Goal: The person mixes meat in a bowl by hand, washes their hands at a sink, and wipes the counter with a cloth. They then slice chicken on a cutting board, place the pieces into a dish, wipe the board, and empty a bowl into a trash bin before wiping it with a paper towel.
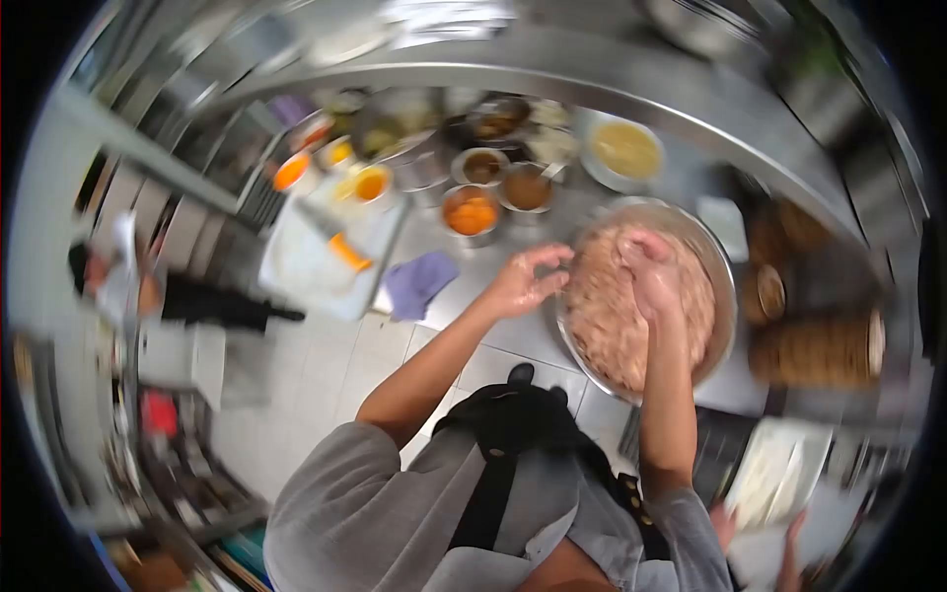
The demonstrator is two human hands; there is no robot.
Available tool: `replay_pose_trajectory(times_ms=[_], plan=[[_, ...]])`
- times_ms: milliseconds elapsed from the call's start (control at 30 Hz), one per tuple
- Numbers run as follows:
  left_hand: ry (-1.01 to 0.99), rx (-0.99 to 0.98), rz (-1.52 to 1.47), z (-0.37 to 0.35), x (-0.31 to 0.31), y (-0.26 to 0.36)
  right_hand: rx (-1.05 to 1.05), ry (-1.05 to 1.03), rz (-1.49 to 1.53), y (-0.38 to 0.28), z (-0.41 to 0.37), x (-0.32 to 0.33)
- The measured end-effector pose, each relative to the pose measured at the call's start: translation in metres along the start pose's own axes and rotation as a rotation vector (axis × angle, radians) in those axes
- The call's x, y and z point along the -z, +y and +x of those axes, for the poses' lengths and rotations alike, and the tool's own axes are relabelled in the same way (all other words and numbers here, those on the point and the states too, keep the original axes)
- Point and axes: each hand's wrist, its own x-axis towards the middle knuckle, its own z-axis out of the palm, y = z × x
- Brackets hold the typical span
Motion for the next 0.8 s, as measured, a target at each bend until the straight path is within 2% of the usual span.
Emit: replay_pose_trajectory(times_ms=[33,67,167,233,300,333,367,400,433,500,567,700,800], plan=[[0.069,0.055,0.093,-0.024,0.015,0.011,-0.007,-0.087,-0.009,-0.002,0.018,-0.032],[0.112,0.109,0.179,-0.045,0.028,0.018,0.113,-0.191,-0.147,-0.007,0.042,-0.071],[0.305,0.166,0.193,-0.111,0.078,0.024,0.498,-0.409,-0.457,-0.015,0.112,-0.178],[0.407,0.201,0.174,-0.151,0.119,0.006,0.634,-0.414,-0.886,-0.017,0.159,-0.237],[0.502,0.274,0.071,-0.182,0.160,0.000,0.607,-0.460,-1.001,-0.007,0.202,-0.289],[0.479,0.258,0.070,-0.192,0.182,-0.006,0.564,-0.498,-1.112,-0.003,0.223,-0.310],[0.554,0.277,0.019,-0.202,0.202,-0.015,0.558,-0.464,-1.124,0.000,0.242,-0.324],[0.626,0.301,-0.036,-0.212,0.223,-0.023,0.522,-0.547,-1.199,0.003,0.260,-0.335],[0.586,0.296,-0.047,-0.222,0.244,-0.029,0.476,-0.626,-1.267,0.006,0.275,-0.343],[0.666,0.364,-0.063,-0.230,0.281,-0.042,0.412,-0.673,-1.362,0.009,0.303,-0.349],[0.618,0.384,-0.079,-0.237,0.312,-0.049,0.394,-0.809,-1.326,0.021,0.321,-0.347],[0.568,0.398,-0.103,-0.231,0.354,-0.058,0.203,-0.805,-1.247,0.036,0.338,-0.338],[0.528,0.365,-0.125,-0.218,0.369,-0.061,0.401,-0.794,-1.286,0.026,0.333,-0.330]])
